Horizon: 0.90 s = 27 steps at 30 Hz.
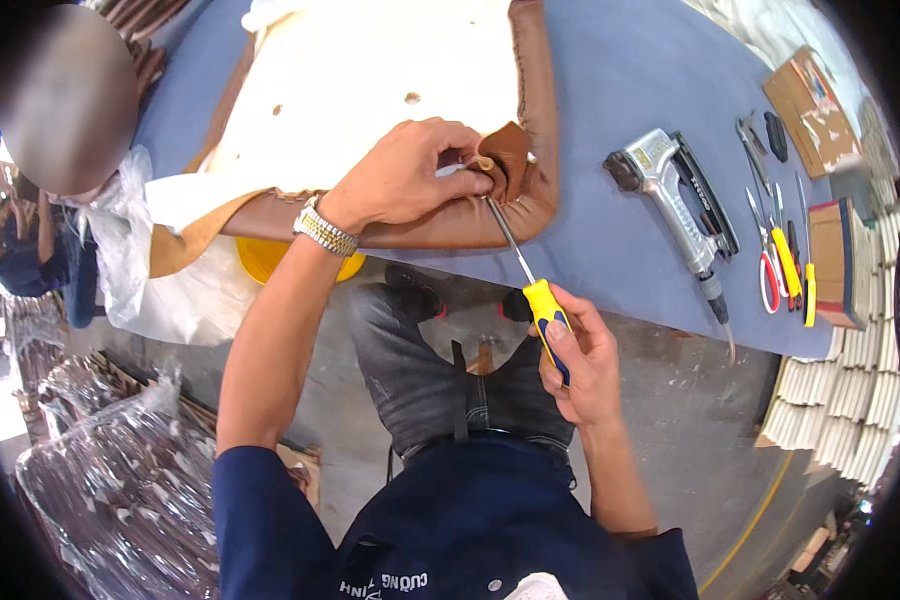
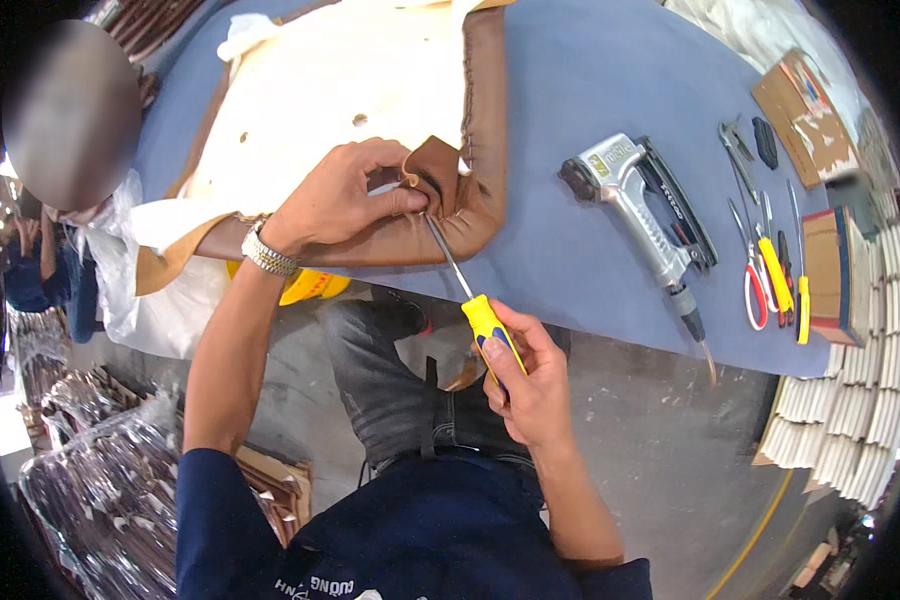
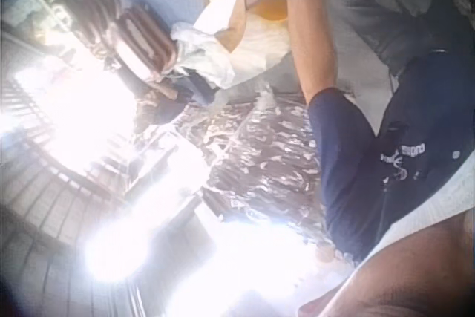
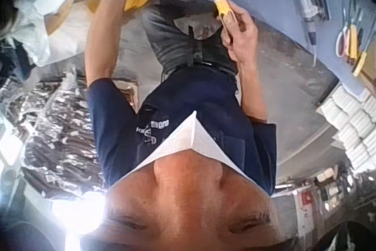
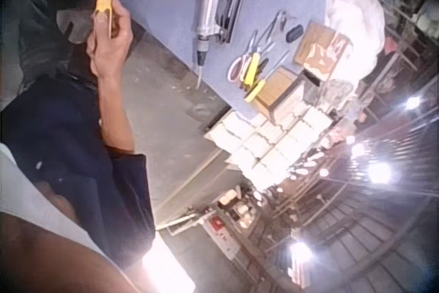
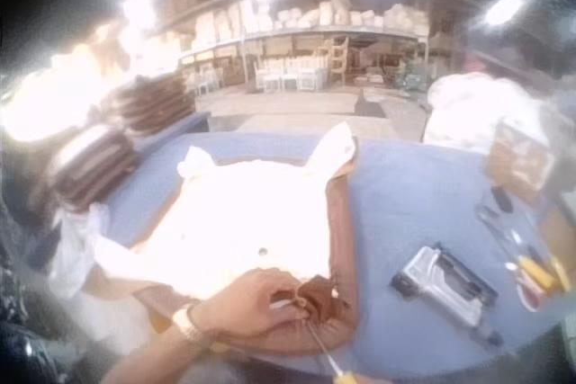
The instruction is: The person staples brown fabric onto a wooden frame using a pneumatic staple gun and a yellow-handled screwdriver. They repeatedly pull the fabric taut, staple it in place, and trim excess material along the edges of the frame.
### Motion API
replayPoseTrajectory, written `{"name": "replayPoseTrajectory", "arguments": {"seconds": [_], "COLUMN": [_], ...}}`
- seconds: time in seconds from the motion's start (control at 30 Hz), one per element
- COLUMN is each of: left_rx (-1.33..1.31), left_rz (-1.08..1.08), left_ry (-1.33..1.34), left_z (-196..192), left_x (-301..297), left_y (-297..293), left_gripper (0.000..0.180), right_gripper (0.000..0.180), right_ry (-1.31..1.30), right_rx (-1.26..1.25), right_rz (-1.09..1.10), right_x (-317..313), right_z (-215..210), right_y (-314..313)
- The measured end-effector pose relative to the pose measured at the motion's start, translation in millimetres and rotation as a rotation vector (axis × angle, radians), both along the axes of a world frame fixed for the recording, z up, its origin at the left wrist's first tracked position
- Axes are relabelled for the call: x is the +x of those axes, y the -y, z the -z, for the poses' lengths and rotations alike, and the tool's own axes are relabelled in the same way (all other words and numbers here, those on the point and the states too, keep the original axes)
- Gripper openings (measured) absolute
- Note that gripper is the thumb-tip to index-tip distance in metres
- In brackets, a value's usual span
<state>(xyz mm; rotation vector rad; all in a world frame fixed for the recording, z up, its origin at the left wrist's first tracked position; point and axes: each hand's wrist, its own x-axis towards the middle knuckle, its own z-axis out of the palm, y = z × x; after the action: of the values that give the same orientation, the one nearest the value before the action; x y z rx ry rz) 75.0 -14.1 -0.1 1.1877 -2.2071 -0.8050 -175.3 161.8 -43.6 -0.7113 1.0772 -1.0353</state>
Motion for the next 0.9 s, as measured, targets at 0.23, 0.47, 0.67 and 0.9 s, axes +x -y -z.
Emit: {"name": "replayPoseTrajectory", "arguments": {"seconds": [0.23,0.47,0.67,0.9], "left_rx": [0.017,0.04,0.119,0.181], "left_rz": [-0.083,-0.104,-0.082,-0.07], "left_ry": [0.039,0.078,0.099,0.072], "left_z": [-1,-4,-14,-11], "left_x": [-7,-9,-13,-8], "left_y": [-1,-4,-3,-1], "left_gripper": [0.021,0.019,0.019,0.023], "right_gripper": [0.041,0.039,0.037,0.035], "right_ry": [-0.858,-1.024,0.108,-0.696], "right_rx": [-0.714,-0.766,-0.035,-0.699], "right_rz": [0.092,0.084,-0.068,0.032], "right_x": [8,12,-3,12], "right_z": [-10,-9,4,16], "right_y": [7,3,10,16]}}
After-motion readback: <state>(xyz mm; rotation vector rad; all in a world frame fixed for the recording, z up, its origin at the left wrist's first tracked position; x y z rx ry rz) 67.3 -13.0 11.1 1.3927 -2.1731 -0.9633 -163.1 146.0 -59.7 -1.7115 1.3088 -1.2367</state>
